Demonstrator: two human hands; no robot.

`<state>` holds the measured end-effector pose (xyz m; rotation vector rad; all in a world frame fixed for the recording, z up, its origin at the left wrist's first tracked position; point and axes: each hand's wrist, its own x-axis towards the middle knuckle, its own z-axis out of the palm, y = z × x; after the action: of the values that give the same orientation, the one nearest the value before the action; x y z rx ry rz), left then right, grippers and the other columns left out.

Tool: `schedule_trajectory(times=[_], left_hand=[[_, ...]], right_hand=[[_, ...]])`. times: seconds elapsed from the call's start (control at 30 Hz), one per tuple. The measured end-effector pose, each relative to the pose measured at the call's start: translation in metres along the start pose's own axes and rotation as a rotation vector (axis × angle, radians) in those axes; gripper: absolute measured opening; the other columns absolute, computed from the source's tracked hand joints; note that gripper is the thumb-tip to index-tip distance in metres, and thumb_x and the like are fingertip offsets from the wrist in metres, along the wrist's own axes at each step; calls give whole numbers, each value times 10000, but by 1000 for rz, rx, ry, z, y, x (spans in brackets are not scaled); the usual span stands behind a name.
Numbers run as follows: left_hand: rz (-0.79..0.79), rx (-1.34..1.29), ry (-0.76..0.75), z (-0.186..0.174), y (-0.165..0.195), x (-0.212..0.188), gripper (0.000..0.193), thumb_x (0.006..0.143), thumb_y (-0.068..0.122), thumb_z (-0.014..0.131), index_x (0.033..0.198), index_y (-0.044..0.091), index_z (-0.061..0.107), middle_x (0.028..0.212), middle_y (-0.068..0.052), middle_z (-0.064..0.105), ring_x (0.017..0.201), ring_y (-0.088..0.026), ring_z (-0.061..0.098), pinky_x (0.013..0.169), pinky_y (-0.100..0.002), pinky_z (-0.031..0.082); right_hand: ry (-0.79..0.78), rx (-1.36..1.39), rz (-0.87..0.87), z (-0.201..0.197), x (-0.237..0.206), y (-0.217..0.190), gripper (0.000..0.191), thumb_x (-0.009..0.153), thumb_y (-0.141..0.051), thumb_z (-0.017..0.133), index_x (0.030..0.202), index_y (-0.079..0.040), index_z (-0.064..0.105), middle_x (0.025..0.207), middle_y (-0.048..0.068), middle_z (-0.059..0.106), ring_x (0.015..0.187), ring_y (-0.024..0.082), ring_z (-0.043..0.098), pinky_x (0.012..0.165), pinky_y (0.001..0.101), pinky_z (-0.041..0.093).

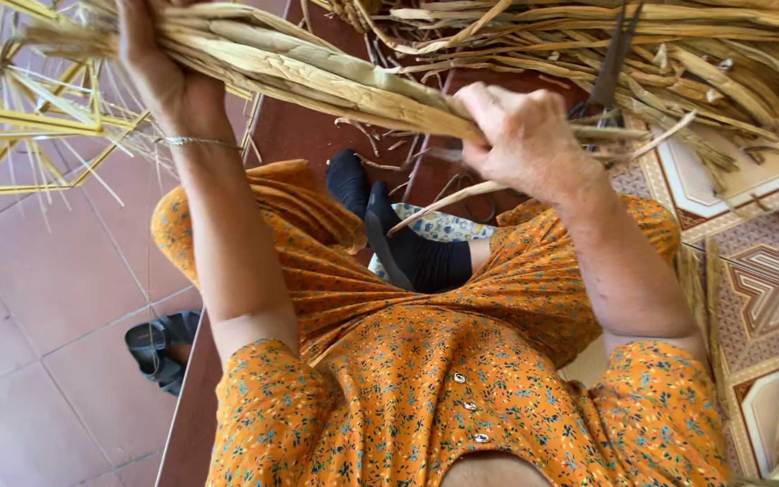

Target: The person sits on the floor and uses shears to trim and split dried plant stems. They repeatedly pick up stems, cut them into smaller pieces, and set the trimmed pieces aside.

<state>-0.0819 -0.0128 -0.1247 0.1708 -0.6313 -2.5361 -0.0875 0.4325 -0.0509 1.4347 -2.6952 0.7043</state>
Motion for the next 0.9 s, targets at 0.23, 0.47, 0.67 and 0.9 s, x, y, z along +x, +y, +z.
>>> schedule_trajectory(times=[0.23,0.47,0.67,0.9], left_hand=[[-293,73,209,-36,-90,-47,662,824,375,838,1346,43,601,1321,-161,659,1255,-328,623,1136,-517,512],[398,1411,165,4,-91,-76,1222,815,452,1024,1586,-20,202,1619,-305,275,1533,-397,285,1303,-477,214],[526,1586,-1079,112,-153,-148,1540,487,397,995,1667,100,51,1496,-284,487,1393,-454,418,1105,-634,233],[-248,1428,-958,110,-153,-149,997,906,33,794,1653,133,142,1170,-169,756,1071,-314,753,914,-416,597]], right_hand=[[6,-519,-3,-42,-13,29,125,967,-35,710,1053,-87,635,782,88,617,751,243,701,626,383,570],[-161,-665,22,-27,-17,45,37,1008,-127,639,991,-100,658,771,111,641,647,211,686,537,351,556],[-178,-564,-62,10,2,18,112,1044,-124,658,988,-27,654,787,119,656,619,176,664,494,327,555],[167,-617,-144,-11,3,32,87,940,-149,706,948,-89,643,821,62,637,763,213,684,699,398,599]])
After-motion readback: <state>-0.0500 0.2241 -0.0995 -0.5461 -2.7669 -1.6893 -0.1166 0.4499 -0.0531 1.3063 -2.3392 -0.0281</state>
